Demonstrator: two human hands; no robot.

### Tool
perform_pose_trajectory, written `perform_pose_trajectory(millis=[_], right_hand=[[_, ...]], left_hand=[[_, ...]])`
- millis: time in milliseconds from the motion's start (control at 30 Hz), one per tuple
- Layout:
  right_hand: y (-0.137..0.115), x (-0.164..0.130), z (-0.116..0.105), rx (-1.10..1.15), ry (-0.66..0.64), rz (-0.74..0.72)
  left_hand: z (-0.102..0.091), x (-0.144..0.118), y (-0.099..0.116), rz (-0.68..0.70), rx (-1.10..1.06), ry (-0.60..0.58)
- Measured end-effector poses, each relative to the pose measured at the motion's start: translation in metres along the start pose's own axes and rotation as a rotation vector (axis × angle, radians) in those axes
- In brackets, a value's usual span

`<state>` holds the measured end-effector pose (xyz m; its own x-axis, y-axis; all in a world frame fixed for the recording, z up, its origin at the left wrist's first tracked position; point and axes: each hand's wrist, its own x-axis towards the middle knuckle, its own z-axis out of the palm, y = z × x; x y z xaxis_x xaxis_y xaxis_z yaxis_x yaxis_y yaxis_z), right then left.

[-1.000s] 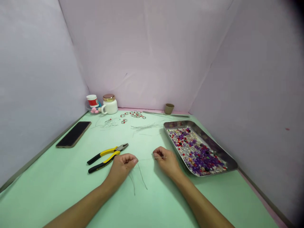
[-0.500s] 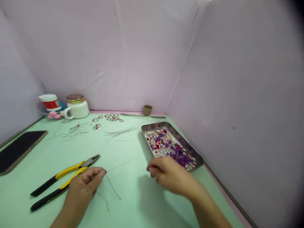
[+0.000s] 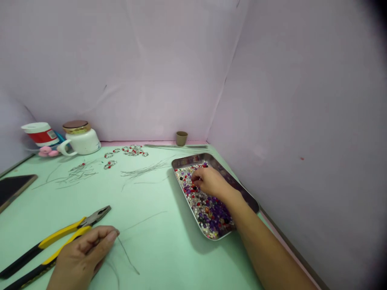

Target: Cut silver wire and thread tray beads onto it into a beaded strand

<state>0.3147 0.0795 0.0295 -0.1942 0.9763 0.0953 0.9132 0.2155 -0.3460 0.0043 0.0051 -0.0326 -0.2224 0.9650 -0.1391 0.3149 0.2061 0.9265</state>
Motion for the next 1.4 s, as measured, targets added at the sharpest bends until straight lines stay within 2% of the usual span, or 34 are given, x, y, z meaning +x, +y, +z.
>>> perform_pose_trajectory(millis=[100,167,433,867,1400], right_hand=[[0.002,0.000,0.004,0.001,-0.044,-0.015],[0.004,0.000,0.005,-0.003,-0.069,-0.020],[0.004,-0.001,0.013,-0.032,-0.113,-0.026],[-0.003,-0.003,0.012,-0.114,-0.129,-0.008],[0.001,-0.002,0.013,-0.178,-0.216,0.045]], left_hand=[[-0.001,0.003,-0.005,-0.156,-0.086,-0.066],[-0.002,0.004,-0.006,-0.177,-0.083,-0.060],[-0.003,0.004,-0.006,-0.132,-0.062,-0.084],[-0.002,-0.003,0.006,-0.001,0.030,-0.177],[0.000,-0.009,0.019,0.041,0.076,-0.220]])
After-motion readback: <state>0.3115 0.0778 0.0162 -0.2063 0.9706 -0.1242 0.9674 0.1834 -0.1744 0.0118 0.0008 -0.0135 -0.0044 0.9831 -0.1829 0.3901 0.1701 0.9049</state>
